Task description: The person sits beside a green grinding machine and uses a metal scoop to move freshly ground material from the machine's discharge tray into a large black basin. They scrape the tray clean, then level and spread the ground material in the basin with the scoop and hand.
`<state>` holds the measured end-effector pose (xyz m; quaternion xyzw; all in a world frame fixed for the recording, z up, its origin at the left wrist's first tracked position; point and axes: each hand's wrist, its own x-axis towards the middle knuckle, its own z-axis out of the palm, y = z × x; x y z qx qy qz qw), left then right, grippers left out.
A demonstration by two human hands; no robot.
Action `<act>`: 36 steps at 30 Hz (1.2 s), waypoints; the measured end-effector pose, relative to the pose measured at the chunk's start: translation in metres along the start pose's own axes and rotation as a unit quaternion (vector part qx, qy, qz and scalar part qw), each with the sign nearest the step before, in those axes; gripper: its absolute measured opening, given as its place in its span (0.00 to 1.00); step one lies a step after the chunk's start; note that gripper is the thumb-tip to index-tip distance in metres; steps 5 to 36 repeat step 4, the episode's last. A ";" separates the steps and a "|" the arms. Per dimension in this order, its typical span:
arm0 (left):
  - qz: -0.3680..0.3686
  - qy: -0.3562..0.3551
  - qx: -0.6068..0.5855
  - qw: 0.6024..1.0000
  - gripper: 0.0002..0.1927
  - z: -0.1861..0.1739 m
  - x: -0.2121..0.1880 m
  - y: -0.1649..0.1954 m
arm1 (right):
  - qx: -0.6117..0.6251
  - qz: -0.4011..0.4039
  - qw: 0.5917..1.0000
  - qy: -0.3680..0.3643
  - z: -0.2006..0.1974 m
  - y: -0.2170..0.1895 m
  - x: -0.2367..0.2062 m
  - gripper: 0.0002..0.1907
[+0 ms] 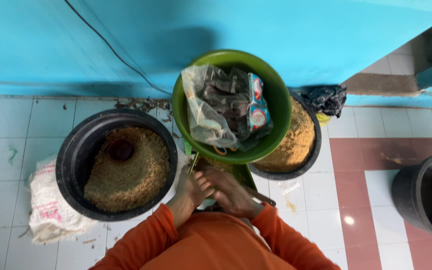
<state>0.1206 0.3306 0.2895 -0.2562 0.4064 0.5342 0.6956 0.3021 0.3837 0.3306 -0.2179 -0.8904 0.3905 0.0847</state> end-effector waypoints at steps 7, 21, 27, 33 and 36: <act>-0.006 -0.078 0.032 0.996 0.54 0.018 -0.049 0.010 | -0.043 -0.068 0.993 -0.083 -0.017 -0.023 0.006 0.34; -0.006 -0.078 0.032 0.996 0.54 0.018 -0.049 0.010 | -0.043 -0.068 0.993 -0.083 -0.017 -0.023 0.006 0.34; -0.006 -0.078 0.032 0.996 0.54 0.018 -0.049 0.010 | -0.043 -0.068 0.993 -0.083 -0.017 -0.023 0.006 0.34; -0.006 -0.078 0.032 0.996 0.54 0.018 -0.049 0.010 | -0.043 -0.068 0.993 -0.083 -0.017 -0.023 0.006 0.34; -0.006 -0.078 0.032 0.996 0.54 0.018 -0.049 0.010 | -0.043 -0.068 0.993 -0.083 -0.017 -0.023 0.006 0.34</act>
